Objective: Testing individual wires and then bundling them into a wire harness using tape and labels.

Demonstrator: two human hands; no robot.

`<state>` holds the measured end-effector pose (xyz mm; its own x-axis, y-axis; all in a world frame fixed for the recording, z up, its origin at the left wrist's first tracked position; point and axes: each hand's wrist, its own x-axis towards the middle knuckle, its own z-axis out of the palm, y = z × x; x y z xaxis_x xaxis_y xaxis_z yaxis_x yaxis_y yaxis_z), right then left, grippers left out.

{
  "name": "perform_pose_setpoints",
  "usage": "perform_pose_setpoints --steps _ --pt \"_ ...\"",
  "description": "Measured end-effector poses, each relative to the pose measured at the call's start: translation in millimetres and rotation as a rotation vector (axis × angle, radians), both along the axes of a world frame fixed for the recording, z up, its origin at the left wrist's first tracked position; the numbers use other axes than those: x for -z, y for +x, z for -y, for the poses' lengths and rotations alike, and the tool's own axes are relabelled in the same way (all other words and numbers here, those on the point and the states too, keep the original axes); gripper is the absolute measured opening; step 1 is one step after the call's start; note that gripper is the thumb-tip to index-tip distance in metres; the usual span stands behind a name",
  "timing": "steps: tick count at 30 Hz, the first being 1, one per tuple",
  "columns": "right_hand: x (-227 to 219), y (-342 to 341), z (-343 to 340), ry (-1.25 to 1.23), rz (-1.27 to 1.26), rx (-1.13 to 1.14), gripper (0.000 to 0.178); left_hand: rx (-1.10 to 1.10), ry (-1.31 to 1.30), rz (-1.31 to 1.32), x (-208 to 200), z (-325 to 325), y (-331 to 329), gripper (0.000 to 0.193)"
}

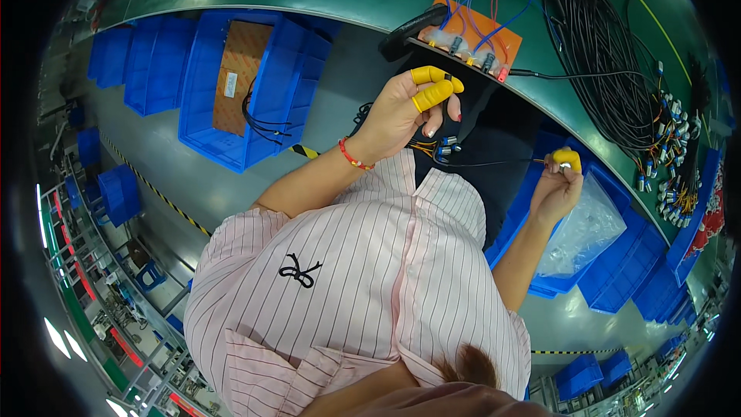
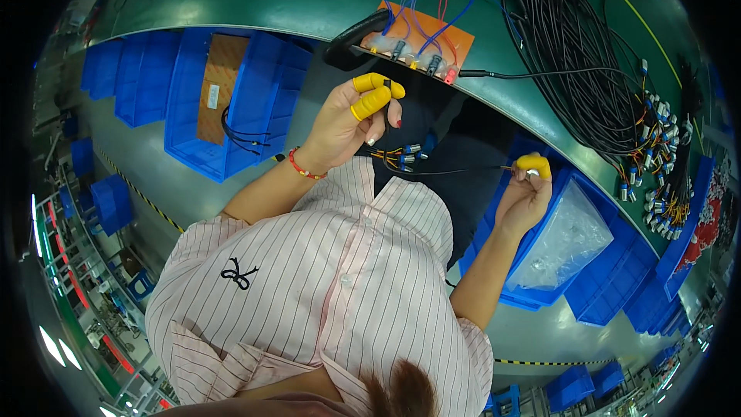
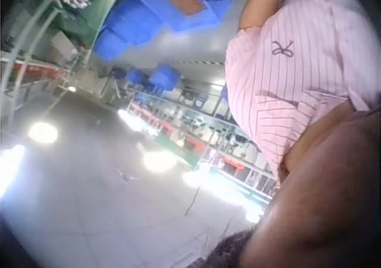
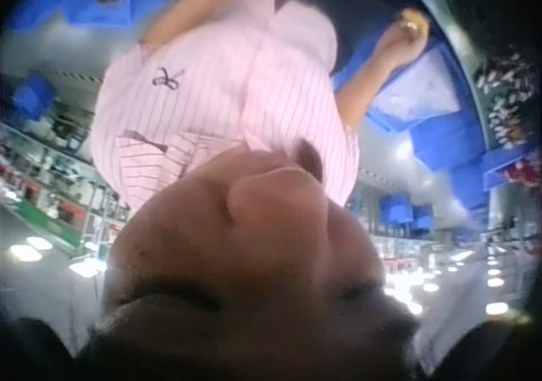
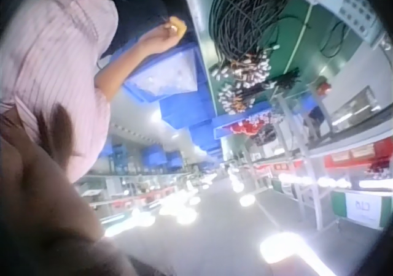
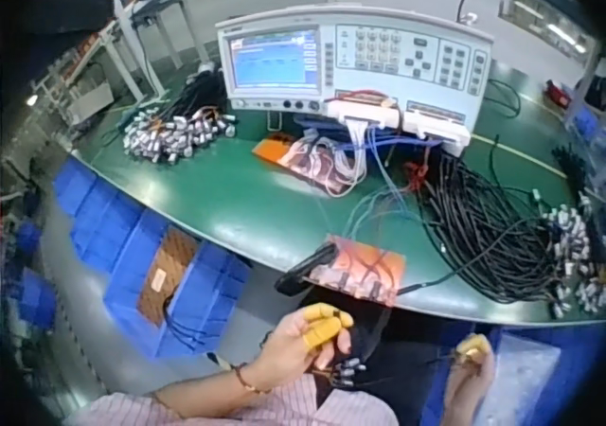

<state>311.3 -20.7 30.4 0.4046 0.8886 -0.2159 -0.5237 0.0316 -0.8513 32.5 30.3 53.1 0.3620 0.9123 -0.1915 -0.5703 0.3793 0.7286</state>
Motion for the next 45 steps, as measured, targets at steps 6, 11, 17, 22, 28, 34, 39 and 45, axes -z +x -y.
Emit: perform_pose_setpoints --steps 6,11,17,22,28,34,39,45 --pt "8.0 0.0 -3.9 0.026 0.033 -0.073 0.017 0.056 -0.006 -0.039 6.0 -7.0 4.1 0.025" --pt "19.6 10.0 -2.6 0.056 -0.014 -0.138 0.019 0.057 -0.022 -0.034 7.6 -8.9 9.7 0.027" --pt "22.7 11.6 -3.3 0.020 -0.024 -0.131 0.023 0.046 -0.088 -0.001 6.2 -11.0 11.9 0.025" --pt "25.9 11.8 -2.6 -0.014 -0.054 -0.105 0.027 0.057 -0.136 -0.014 5.6 -16.5 11.2 0.027" --pt "26.2 12.6 -4.4 0.001 -0.075 -0.122 0.029 0.072 -0.227 0.039 0.3 -19.2 13.1 0.028" --pt "27.6 11.5 -4.7 -0.017 -0.095 -0.111 0.030 0.080 -0.331 0.204 -5.0 -21.3 11.2 0.021" --pt "29.8 10.9 -5.3 -0.016 -0.095 -0.124 0.031 0.052 -0.461 0.404 -11.2 -21.6 12.8 0.018" --pt "28.3 3.2 -7.5 -0.035 -0.099 -0.123 0.027 0.040 -0.438 0.376 -5.1 -25.1 14.0 0.020"
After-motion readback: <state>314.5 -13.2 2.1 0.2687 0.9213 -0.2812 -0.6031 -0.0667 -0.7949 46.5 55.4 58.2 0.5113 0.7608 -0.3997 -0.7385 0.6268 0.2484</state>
